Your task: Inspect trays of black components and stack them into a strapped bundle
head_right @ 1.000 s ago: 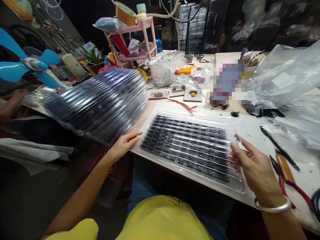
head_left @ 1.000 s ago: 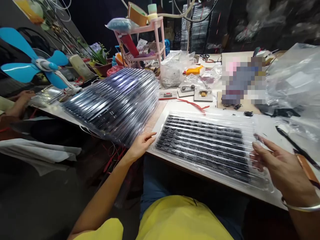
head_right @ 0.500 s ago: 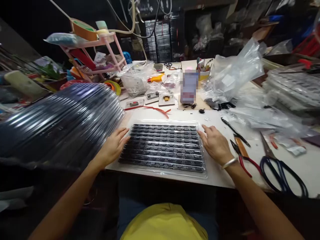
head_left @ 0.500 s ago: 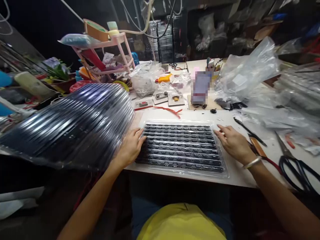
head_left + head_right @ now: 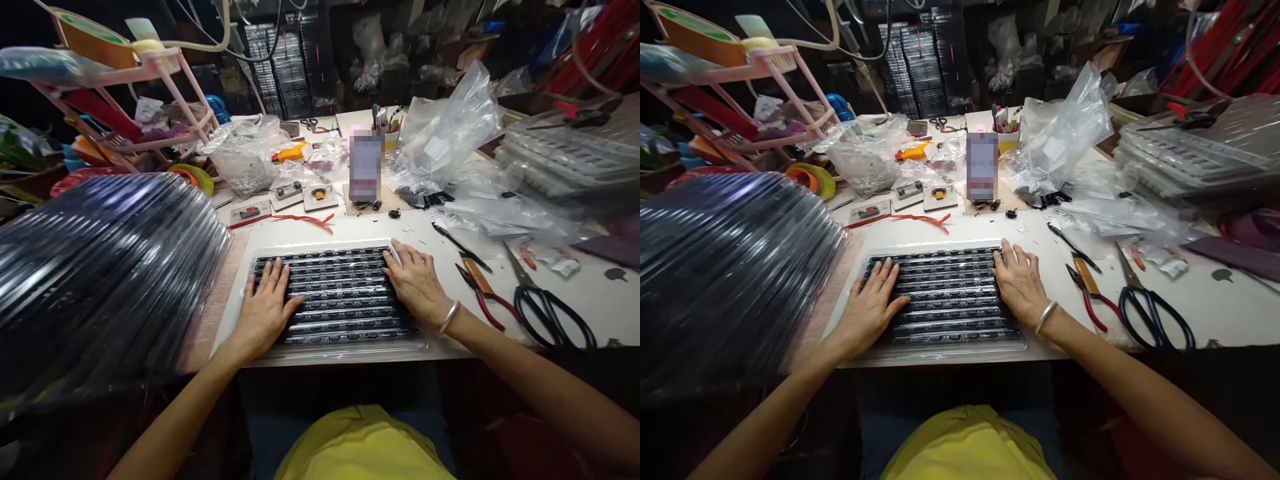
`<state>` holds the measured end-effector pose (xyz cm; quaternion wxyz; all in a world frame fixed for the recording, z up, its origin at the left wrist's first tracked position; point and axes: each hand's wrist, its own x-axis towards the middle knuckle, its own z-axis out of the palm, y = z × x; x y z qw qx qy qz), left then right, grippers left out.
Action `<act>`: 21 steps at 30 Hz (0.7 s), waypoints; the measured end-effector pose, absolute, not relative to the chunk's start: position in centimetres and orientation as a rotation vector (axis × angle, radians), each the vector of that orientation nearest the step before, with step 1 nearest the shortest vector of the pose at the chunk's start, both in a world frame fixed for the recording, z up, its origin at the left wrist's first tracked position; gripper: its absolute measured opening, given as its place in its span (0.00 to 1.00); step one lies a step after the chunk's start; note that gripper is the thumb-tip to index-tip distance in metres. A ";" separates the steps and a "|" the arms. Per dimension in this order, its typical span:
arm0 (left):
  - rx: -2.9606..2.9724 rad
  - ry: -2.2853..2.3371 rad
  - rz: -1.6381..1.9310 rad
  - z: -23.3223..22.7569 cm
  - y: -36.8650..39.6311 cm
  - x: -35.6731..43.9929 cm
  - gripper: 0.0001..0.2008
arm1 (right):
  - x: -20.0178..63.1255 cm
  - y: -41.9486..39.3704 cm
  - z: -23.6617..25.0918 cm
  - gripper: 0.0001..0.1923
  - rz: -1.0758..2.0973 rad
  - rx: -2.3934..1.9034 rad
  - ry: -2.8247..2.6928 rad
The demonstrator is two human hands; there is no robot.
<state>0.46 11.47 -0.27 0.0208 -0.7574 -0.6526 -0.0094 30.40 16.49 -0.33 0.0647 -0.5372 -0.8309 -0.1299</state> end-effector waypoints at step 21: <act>-2.488 -1.953 -0.144 -1.0 11.9 0.7 0.35 | 27.0 16.5 0.4 0.39 0.149 -1.195 -2.816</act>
